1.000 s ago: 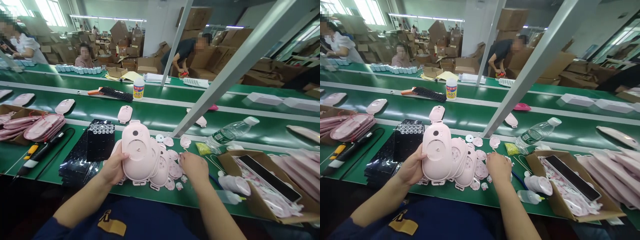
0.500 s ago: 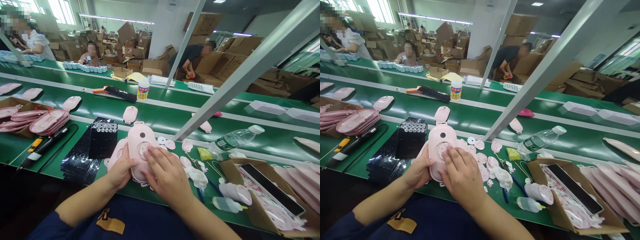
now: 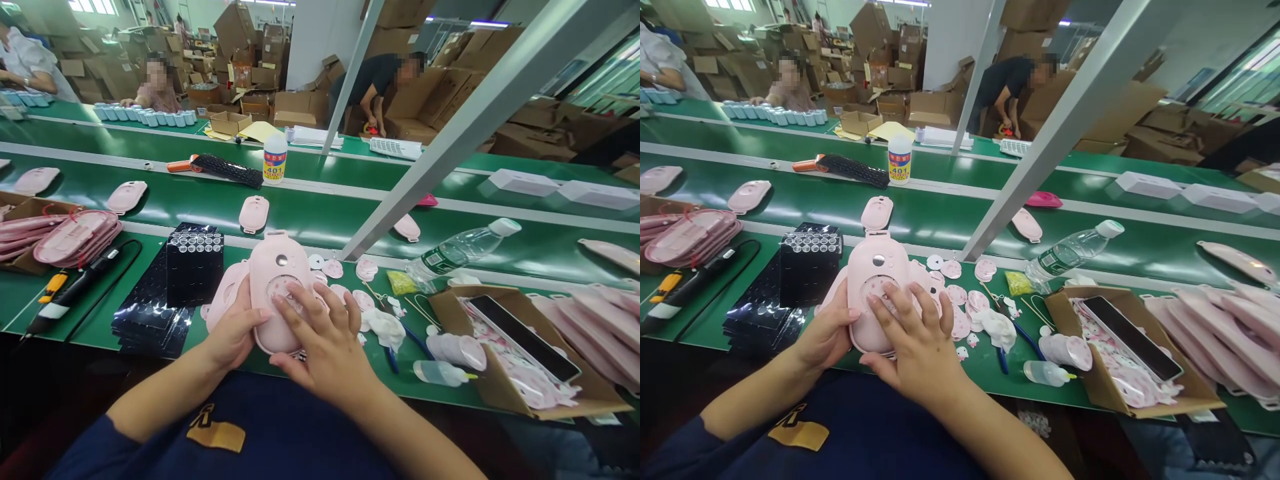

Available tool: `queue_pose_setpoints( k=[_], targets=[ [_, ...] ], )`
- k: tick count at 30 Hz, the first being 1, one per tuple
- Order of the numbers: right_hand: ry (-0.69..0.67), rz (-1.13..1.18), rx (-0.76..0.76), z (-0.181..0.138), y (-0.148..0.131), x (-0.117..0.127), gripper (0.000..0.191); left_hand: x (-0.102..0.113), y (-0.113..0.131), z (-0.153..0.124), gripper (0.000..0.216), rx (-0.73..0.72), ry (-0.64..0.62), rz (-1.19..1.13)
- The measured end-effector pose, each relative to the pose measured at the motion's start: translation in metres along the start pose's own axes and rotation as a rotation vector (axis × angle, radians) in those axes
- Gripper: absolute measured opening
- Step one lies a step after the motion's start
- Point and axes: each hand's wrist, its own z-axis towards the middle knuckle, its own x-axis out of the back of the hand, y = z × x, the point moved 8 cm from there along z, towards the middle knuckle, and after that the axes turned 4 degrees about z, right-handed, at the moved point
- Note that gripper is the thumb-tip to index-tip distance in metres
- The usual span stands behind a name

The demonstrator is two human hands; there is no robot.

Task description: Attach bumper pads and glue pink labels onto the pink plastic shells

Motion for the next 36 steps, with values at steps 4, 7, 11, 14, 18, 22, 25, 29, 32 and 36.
queue_pose_setpoints(
  k=[4,7,11,14,18,22,25,29,32,36],
  targets=[
    [-0.040,0.070,0.026,-0.007,0.004,-0.005,0.073,0.003,0.002,-0.002,0.089,-0.039,0.048,0.062],
    [0.135,0.268,0.011,-0.015,0.011,0.009,0.078,0.002,0.011,-0.006,0.083,-0.112,0.129,0.061],
    [0.082,0.868,-0.262,-0.029,0.031,-0.007,0.062,-0.015,0.035,-0.013,0.074,-0.385,0.114,-0.073],
    [-0.387,1.411,-0.455,-0.037,0.002,-0.053,0.062,-0.022,0.032,-0.017,0.069,-0.524,0.115,-0.101],
    [-0.115,1.898,-0.673,-0.019,-0.006,-0.054,0.068,-0.026,-0.006,-0.015,0.063,-0.462,-0.074,0.157],
    [0.347,2.088,-0.954,-0.018,0.033,-0.035,0.060,-0.019,-0.031,-0.021,0.064,-0.349,-0.364,0.517],
    [0.427,2.106,-1.013,-0.024,0.062,-0.023,0.060,-0.002,-0.013,-0.008,0.047,-0.268,-0.215,0.452],
    [0.445,1.979,-0.927,-0.027,0.082,-0.020,0.066,-0.021,-0.009,0.009,0.050,0.029,-0.149,0.179],
    [0.415,1.650,-0.758,-0.024,0.084,-0.013,0.068,-0.036,-0.022,0.005,0.065,0.185,-0.135,0.208],
    [0.309,0.971,-0.534,-0.036,0.085,0.010,0.068,-0.018,-0.027,-0.003,0.078,0.181,0.012,0.372]
  ],
)
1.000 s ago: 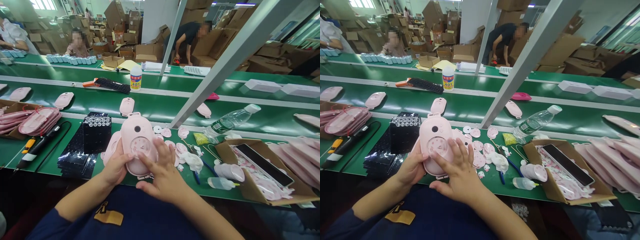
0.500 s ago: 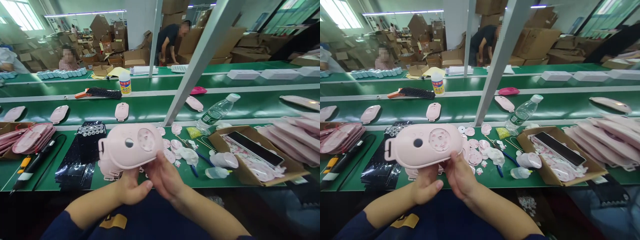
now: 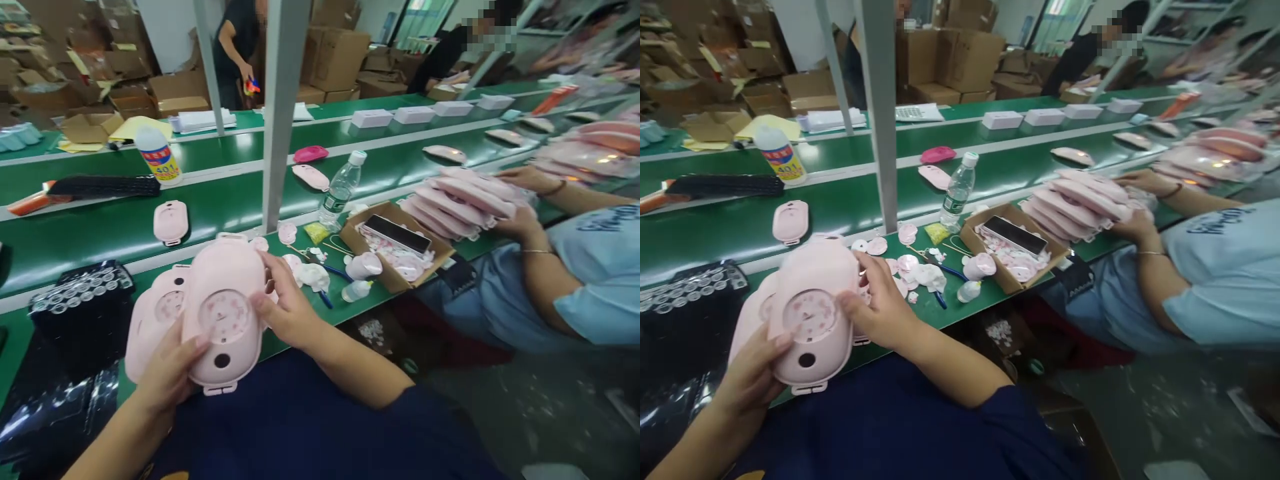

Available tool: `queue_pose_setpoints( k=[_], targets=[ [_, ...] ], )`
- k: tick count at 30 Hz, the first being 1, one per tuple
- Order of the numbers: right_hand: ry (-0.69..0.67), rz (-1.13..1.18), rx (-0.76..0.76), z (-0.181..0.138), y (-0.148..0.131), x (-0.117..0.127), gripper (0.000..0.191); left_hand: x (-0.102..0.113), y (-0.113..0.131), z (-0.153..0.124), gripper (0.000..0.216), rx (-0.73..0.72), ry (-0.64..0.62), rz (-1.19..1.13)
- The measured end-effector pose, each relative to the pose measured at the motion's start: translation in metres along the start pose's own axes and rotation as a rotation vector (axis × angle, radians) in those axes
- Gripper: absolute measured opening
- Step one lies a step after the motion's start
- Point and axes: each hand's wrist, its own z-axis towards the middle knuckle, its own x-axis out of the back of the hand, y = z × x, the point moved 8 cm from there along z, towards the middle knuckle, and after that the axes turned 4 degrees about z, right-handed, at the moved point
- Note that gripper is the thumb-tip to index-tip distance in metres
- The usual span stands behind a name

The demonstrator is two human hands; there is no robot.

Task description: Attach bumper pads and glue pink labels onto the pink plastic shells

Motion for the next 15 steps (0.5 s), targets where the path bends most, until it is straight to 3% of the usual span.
queue_pose_setpoints(
  k=[3,6,8,9,12,15],
  targets=[
    [0.174,-0.412,0.257,-0.031,-0.005,0.044,0.057,0.026,0.006,-0.003,0.090,-0.062,0.208,-0.011],
    [0.615,-0.772,0.491,-0.091,0.003,0.106,0.049,0.035,0.017,-0.006,0.089,-0.090,0.296,-0.027],
    [0.820,-0.970,0.389,-0.122,0.029,0.143,0.056,0.031,0.021,-0.005,0.084,-0.090,0.262,-0.037],
    [0.854,-1.013,0.293,-0.131,0.046,0.158,0.061,0.028,0.021,-0.003,0.082,-0.087,0.234,-0.037],
    [0.781,-1.017,-0.035,-0.138,0.091,0.186,0.064,0.021,0.016,0.003,0.068,-0.091,0.161,-0.041],
    [0.700,-0.913,-0.080,-0.128,0.095,0.183,0.047,0.018,0.003,0.007,0.060,-0.075,0.111,-0.073]
  ],
)
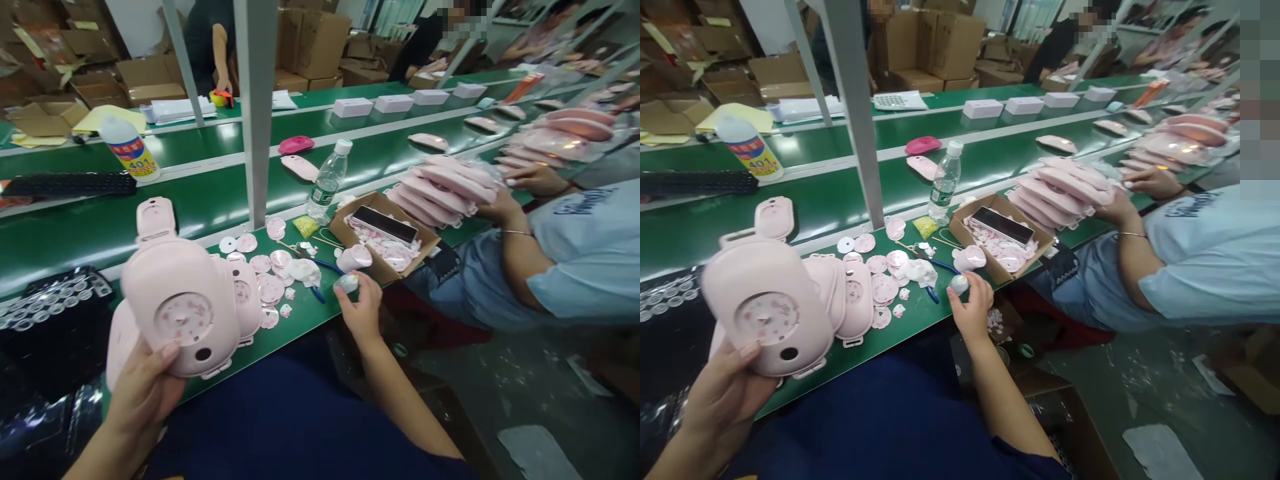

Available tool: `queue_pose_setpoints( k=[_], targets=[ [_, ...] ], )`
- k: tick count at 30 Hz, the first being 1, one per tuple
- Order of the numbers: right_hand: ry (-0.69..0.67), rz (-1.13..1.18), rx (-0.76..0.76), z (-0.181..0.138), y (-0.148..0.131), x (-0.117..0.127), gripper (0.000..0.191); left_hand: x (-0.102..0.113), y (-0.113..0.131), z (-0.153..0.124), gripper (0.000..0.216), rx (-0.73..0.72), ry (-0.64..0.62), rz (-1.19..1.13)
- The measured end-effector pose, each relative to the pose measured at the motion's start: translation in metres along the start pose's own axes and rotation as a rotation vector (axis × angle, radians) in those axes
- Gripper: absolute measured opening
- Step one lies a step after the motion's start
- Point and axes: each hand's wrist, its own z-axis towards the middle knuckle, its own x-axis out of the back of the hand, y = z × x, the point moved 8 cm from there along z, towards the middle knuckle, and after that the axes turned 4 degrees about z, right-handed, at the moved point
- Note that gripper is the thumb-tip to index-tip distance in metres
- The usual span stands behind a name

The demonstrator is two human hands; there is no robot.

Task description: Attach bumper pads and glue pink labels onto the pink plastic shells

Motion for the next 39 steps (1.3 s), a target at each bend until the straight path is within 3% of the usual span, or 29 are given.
queue_pose_setpoints(
  k=[4,7,10,14,20,27,32,39],
  targets=[
    [-0.122,0.329,0.179,0.012,-0.061,0.007,0.040,-0.004,-0.019,-0.004,0.072,0.055,-0.061,-0.021],
    [-0.346,0.477,0.534,0.014,-0.133,0.017,0.046,-0.004,-0.025,-0.008,0.071,0.019,-0.061,0.022],
    [-0.499,0.437,0.812,0.009,-0.194,0.027,0.046,-0.006,-0.019,-0.014,0.057,-0.102,-0.072,0.116],
    [-0.584,0.266,0.955,0.004,-0.238,0.030,0.034,-0.013,0.000,-0.027,0.047,-0.269,-0.123,0.280],
    [-0.615,0.167,1.024,0.005,-0.250,0.035,0.037,-0.024,0.019,-0.041,0.042,-0.420,-0.222,0.389],
    [-0.648,0.111,1.008,0.008,-0.250,0.044,0.048,-0.026,0.015,-0.039,0.046,-0.349,-0.240,0.318],
    [-0.674,0.082,1.032,0.008,-0.253,0.047,0.052,-0.031,0.018,-0.042,0.043,-0.420,-0.274,0.384],
    [-0.668,0.084,1.055,0.007,-0.251,0.047,0.035,-0.036,0.030,-0.049,0.041,-0.563,-0.301,0.440]
  ],
)
